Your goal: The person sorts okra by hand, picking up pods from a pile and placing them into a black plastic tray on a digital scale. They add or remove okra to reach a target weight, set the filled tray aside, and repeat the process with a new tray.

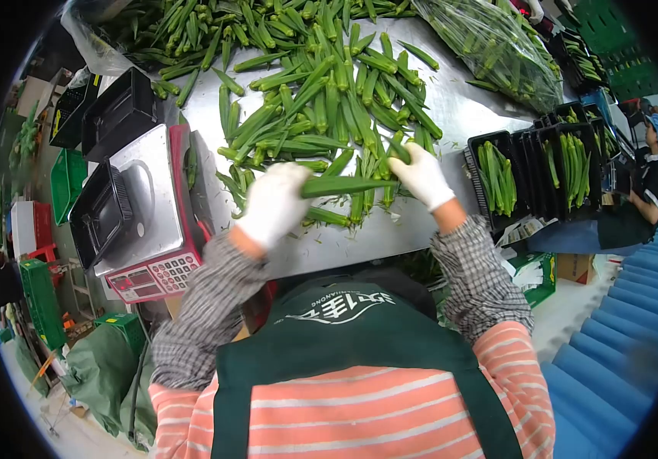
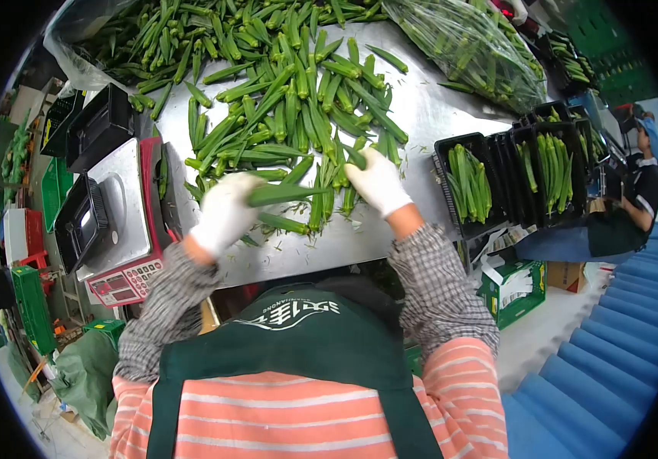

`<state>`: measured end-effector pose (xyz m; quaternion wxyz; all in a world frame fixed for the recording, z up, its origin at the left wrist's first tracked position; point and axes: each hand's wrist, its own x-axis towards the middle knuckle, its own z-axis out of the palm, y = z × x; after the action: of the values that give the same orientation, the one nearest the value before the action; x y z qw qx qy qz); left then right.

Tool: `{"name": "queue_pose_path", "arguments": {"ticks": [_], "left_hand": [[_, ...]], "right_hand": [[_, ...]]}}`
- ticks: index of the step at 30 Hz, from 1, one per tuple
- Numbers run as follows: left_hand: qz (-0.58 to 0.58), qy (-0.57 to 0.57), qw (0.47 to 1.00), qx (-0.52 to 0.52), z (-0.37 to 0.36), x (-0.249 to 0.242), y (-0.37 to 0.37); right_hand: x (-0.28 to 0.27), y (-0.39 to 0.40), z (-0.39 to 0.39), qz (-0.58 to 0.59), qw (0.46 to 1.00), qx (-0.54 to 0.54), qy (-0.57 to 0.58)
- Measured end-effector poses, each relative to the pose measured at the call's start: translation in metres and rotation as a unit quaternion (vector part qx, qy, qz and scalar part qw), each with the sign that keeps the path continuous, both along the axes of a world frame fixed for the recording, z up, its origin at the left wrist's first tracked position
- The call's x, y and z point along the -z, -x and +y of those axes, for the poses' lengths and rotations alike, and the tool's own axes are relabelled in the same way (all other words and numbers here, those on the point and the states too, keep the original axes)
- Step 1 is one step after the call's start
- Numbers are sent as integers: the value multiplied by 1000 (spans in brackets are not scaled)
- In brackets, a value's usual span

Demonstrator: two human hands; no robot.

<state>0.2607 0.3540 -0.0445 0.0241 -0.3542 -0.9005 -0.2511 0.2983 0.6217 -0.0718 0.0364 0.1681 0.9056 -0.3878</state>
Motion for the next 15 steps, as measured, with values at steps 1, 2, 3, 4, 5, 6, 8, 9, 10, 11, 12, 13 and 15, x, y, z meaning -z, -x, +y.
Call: {"name": "queue_pose_path", "arguments": {"ticks": [1,2,3,4,5,6,8,9,10,11,12,13,15], "left_hand": [[2,39,999,5,19,20,3],[3,69,998,5,36,32,4],[2,101,995,4,47,38,4],[-2,129,992,-14,54,44,6],[-19,146,989,-14,55,48,8],[-34,163,986,-14,53,51,13],[-47,151,987,4,40,42,17],[-66,150,986,-24,30,32,17],[-49,95,993,-44,16,27,18],[-21,21,998,-50,2,23,18],[-25,-4,997,-70,-10,18,19],[-27,-29,995,-94,-19,12,19],[-87,-29,989,-113,-25,2,14]], "right_hand": [[5,7,-5,-12,1000,-13,10],[12,15,-7,-24,999,-31,-36],[15,22,-11,-38,995,-49,-81],[15,26,-11,-77,991,-55,-96],[13,26,-7,-98,986,-82,-108],[10,26,-2,-117,980,-107,-120],[7,18,13,-126,974,-139,-125],[5,9,22,-109,982,-122,-93],[4,1,31,-90,989,-105,-59],[4,-7,38,-73,993,-87,-23],[-1,-11,43,-104,991,-80,-19],[-6,-13,47,-134,988,-76,-16],[8,-18,46,-80,987,-98,-95]]}}
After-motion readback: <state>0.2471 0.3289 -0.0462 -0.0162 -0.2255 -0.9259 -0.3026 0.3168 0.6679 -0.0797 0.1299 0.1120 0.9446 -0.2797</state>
